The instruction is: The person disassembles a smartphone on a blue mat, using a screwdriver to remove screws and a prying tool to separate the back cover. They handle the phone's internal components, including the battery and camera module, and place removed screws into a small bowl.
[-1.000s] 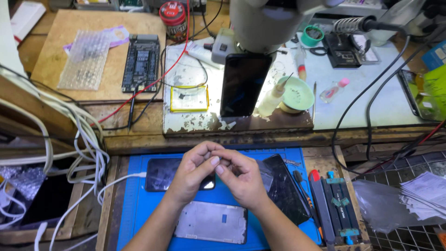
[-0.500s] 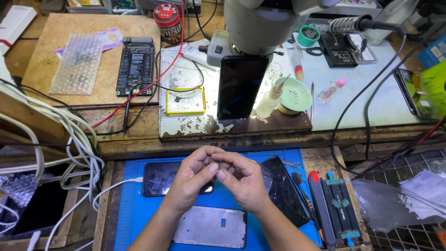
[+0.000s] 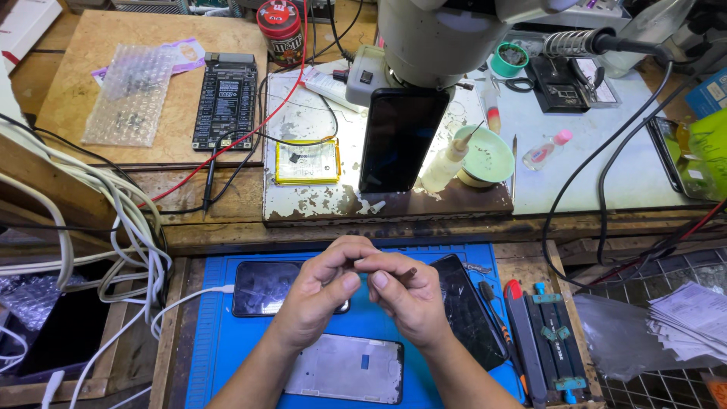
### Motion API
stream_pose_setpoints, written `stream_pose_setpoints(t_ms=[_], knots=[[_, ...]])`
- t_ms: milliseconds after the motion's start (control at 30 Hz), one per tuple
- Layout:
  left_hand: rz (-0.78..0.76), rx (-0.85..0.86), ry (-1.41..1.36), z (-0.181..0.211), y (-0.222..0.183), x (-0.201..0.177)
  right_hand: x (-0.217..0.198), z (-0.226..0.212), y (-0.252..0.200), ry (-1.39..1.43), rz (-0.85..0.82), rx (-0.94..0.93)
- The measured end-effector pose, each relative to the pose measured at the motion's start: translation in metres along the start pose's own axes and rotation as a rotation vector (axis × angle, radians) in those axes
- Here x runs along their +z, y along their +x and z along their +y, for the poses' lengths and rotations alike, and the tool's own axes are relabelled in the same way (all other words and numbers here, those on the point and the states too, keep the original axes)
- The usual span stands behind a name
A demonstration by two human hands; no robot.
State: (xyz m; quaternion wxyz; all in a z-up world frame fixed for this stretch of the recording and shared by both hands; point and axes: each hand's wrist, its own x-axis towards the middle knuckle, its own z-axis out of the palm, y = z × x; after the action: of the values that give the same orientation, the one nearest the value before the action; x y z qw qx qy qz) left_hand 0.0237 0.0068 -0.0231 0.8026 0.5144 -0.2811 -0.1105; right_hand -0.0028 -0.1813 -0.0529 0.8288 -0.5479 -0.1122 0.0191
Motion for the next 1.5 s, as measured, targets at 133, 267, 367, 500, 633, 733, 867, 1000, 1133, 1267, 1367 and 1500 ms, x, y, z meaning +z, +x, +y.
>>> stream_pose_setpoints(t_ms=[133, 267, 367, 500, 633, 733, 867, 1000, 1133, 1267, 1367, 1500], knots=[[-0.057, -0.085, -0.117, 0.004, -0.001, 0.005, -0.008, 0.003, -0.004, 0.006, -0.184, 0.086], [-0.193, -0.119, -0.018, 0.01, -0.002, 0.005, -0.001, 0.007, -0.008, -0.068, -0.307, 0.154], [-0.235, -0.12, -0.014, 0.017, 0.0, 0.004, 0.004, 0.002, -0.006, -0.019, -0.337, 0.18], [-0.287, -0.159, -0.185, 0.023, 0.002, 0.003, 0.005, -0.006, -0.004, 0.045, -0.406, 0.153], [-0.343, -0.14, -0.21, 0.022, 0.006, 0.001, 0.0, -0.009, -0.004, -0.069, -0.551, 0.253], [-0.361, -0.206, -0.128, 0.012, 0.002, 0.007, 0.006, -0.002, -0.012, -0.239, -0.687, 0.312], [-0.367, -0.232, -0.034, -0.004, 0.0, 0.005, 0.012, 0.005, -0.014, -0.331, -0.711, 0.354], [-0.376, -0.353, -0.142, -0.018, -0.006, 0.01, 0.023, 0.007, -0.024, -0.5, -0.839, 0.398], [-0.229, -0.293, -0.094, -0.019, -0.009, 0.012, 0.028, 0.012, -0.021, -0.312, -0.732, 0.347], [-0.083, -0.302, -0.061, -0.017, -0.015, 0.019, 0.026, 0.011, -0.022, -0.317, -0.694, 0.391], [-0.02, -0.305, -0.106, -0.022, -0.014, 0.02, 0.028, 0.011, -0.022, -0.262, -0.6, 0.449], [0.062, -0.315, -0.113, -0.029, -0.016, 0.021, 0.029, 0.011, -0.022, -0.279, -0.56, 0.468]])
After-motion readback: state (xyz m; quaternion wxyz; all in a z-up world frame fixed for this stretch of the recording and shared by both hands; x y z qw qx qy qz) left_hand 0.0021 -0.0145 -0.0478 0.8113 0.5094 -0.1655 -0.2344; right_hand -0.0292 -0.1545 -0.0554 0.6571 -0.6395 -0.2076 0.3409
